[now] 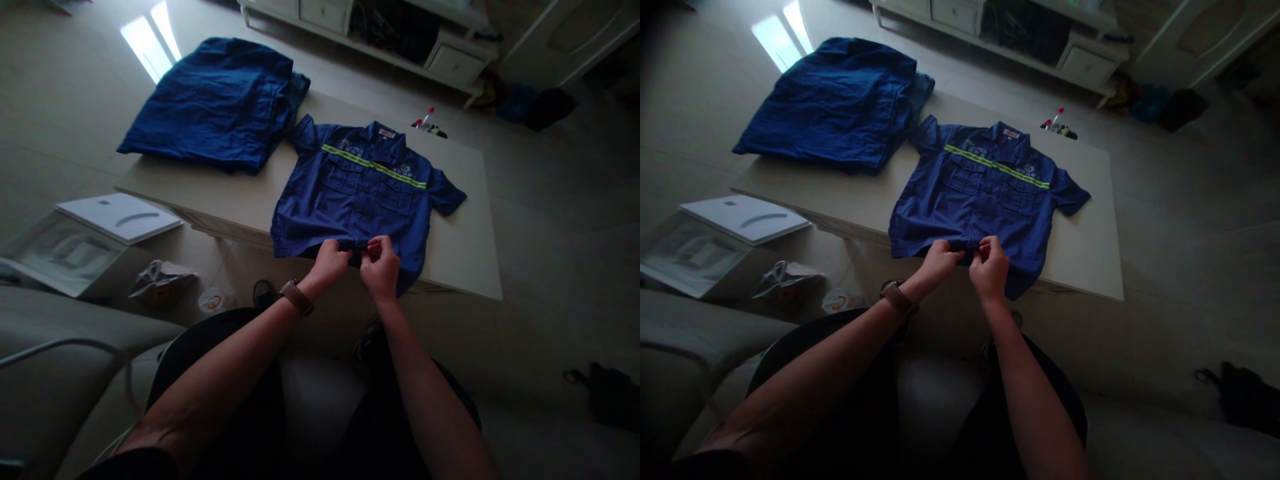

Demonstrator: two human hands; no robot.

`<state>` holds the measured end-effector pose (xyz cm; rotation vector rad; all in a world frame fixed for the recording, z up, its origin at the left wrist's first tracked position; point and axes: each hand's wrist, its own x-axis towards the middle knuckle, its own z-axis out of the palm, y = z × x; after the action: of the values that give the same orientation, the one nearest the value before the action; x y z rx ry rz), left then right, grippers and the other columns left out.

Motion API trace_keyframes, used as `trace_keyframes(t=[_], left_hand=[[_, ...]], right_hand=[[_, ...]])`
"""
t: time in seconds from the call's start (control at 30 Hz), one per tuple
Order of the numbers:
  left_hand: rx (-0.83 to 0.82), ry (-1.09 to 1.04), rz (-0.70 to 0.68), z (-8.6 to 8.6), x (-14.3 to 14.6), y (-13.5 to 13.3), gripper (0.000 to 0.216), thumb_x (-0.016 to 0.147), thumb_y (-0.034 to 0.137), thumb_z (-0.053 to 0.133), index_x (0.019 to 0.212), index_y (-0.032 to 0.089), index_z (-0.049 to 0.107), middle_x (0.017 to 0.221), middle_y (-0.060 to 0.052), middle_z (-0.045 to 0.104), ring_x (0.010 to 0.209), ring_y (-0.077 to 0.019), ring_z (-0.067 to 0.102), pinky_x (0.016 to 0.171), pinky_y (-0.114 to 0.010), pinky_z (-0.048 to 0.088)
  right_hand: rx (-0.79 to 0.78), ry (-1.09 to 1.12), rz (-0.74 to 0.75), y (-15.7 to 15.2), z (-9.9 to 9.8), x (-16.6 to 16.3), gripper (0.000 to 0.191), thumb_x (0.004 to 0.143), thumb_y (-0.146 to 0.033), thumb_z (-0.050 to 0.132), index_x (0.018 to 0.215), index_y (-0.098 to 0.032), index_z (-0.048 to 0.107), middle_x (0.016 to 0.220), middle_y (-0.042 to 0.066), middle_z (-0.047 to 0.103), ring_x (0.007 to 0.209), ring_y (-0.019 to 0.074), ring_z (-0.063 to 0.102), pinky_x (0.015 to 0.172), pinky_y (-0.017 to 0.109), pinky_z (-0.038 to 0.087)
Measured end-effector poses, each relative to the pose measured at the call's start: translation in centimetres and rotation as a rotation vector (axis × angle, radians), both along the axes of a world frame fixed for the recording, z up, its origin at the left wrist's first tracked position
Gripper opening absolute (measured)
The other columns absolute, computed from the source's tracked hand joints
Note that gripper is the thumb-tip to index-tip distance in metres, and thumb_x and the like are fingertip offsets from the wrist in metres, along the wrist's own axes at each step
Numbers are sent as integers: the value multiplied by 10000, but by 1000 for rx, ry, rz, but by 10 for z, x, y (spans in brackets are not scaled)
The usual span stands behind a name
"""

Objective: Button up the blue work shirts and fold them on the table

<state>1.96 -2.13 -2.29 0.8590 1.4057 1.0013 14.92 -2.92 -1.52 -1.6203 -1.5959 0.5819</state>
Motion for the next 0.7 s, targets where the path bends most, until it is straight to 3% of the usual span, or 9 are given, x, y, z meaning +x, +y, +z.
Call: trace_keyframes(t=[0.13, 0.33, 0.43, 0.53, 0.6, 0.7], left_hand=[[-27, 68, -30, 6, 2, -3, 250, 687, 102, 631, 492, 172, 492, 515, 44, 425, 569, -99, 348, 567, -260, 281], [-73, 175, -59, 7, 1, -10, 296, 731, 136, 602, 490, 185, 435, 524, 42, 413, 538, -93, 343, 542, -263, 265], [-115, 261, -211, 10, -10, -6, 291, 770, 206, 579, 493, 184, 494, 512, 15, 460, 520, -110, 400, 537, -271, 299], [-170, 436, -402, 19, -25, -1, 317, 818, 323, 596, 534, 182, 600, 542, -37, 579, 566, -157, 538, 577, -278, 380], [-177, 609, -392, 24, -34, 0, 302, 811, 379, 639, 572, 195, 641, 562, -66, 625, 632, -197, 617, 625, -285, 425], [-119, 793, -248, 30, -43, 1, 311, 795, 435, 672, 580, 212, 645, 579, -105, 638, 704, -260, 662, 669, -321, 448]], right_hand=[[10, -7, -38, 4, -3, 7, 197, 781, -190, 558, 972, -237, 536, 767, -6, 574, 697, 188, 571, 687, 318, 458], [99, 1, -226, 26, -4, 40, 272, 720, -190, 510, 983, -222, 570, 840, 13, 569, 770, 189, 537, 789, 347, 460], [89, 70, -252, 31, -2, 50, 292, 696, -218, 486, 956, -212, 620, 837, 11, 580, 785, 189, 538, 788, 337, 450], [53, 145, -245, 30, 1, 51, 174, 701, -256, 475, 803, -214, 611, 730, -7, 546, 714, 179, 504, 705, 311, 416], [2, 217, -212, 27, 4, 48, 106, 690, -266, 482, 728, -224, 572, 636, -33, 462, 618, 159, 430, 616, 288, 359], [-62, 326, -100, 23, 7, 44, 56, 670, -260, 490, 694, -234, 534, 593, -45, 399, 559, 145, 369, 556, 273, 296]])
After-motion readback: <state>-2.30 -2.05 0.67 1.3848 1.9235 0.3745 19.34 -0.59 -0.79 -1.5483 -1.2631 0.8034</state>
